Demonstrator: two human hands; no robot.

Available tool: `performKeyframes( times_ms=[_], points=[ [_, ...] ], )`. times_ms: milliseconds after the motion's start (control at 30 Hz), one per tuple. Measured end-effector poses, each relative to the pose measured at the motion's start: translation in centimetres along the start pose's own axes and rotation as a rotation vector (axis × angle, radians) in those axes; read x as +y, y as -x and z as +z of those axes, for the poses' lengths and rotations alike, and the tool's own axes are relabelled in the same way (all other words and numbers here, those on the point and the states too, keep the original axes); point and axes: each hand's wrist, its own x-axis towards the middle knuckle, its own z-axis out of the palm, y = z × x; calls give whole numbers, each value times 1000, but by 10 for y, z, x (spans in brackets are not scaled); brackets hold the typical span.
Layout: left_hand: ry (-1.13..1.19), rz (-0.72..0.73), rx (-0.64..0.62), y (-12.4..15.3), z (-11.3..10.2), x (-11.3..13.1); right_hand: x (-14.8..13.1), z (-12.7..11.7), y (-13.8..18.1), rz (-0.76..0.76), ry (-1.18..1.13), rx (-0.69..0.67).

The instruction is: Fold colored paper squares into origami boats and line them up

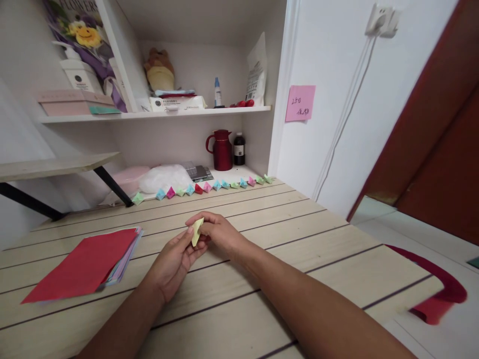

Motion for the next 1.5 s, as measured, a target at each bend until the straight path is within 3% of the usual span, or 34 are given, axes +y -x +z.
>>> performKeyframes(
  times_ms=[267, 500, 767, 900, 1067, 1300, 1500],
  points=[
    [-59, -19, -39, 2, 2, 1, 21, -14, -10, -212, 282, 119],
    [-29, -8, -85, 4, 1, 1, 9, -4, -2, -523, 595, 250],
    [25, -45, -156, 3, 1, 7, 9, -5, 2, -607, 874, 183],
    [-56, -22, -222, 5, -2, 10, 9, -6, 1, -599, 1027, 184],
    [-92, -16, -241, 4, -4, 11, 9, -5, -1, -517, 952, 199],
    [-5, -37, -197, 3, -5, 10, 8, -10, -2, -603, 869, 160],
    [-7, -20, -128, 1, -5, 8, 9, -10, -3, -605, 1004, 174]
  ],
)
